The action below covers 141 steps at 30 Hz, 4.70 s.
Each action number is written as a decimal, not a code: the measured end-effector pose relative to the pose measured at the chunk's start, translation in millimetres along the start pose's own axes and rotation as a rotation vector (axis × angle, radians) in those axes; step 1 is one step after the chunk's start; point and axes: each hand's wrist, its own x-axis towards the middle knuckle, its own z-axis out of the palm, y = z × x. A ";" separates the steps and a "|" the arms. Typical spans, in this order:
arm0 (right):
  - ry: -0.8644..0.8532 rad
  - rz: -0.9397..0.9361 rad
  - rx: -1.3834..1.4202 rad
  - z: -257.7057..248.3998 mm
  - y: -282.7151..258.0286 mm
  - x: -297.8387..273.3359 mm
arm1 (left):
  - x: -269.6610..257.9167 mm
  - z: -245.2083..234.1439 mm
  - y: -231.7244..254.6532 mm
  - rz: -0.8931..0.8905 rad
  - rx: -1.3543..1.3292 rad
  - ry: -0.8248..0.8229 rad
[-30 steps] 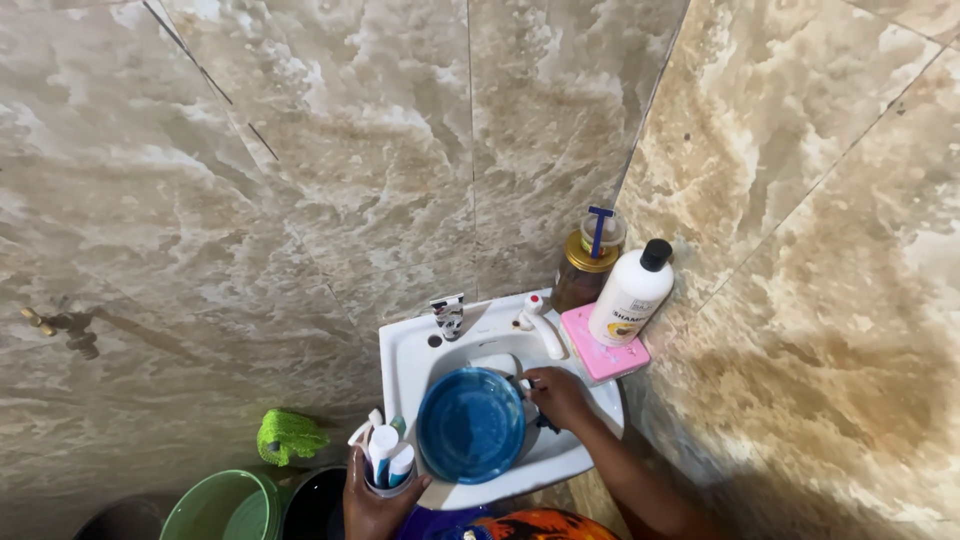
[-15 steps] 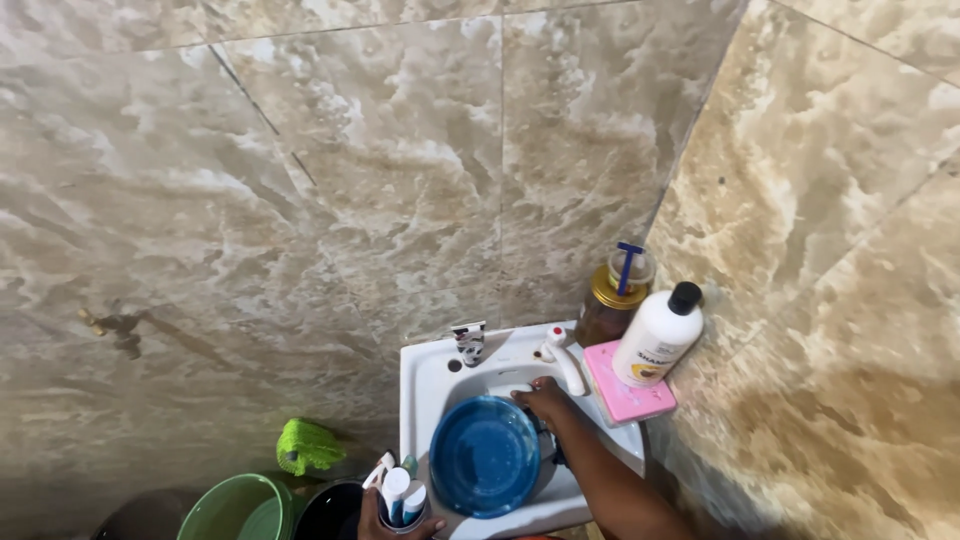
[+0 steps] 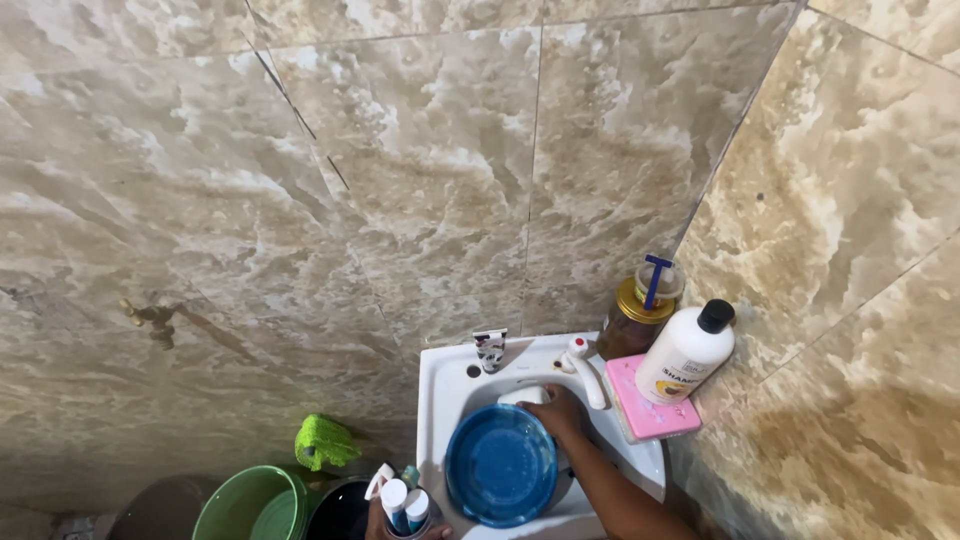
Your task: Washing and organizing various toiletries and cups in a bathroom sink.
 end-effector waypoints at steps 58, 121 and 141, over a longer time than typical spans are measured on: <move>-0.140 -0.653 -0.778 35.4 -31.9 -117.4 | -6.6 1.5 26.8 0.053 0.025 0.034; -0.494 0.391 0.491 66.7 54.1 -47.1 | -8.7 1.3 27.5 -0.116 0.014 0.000; -0.034 -0.579 -0.424 24.8 3.6 -97.2 | -4.5 0.1 29.3 -0.145 -0.007 -0.026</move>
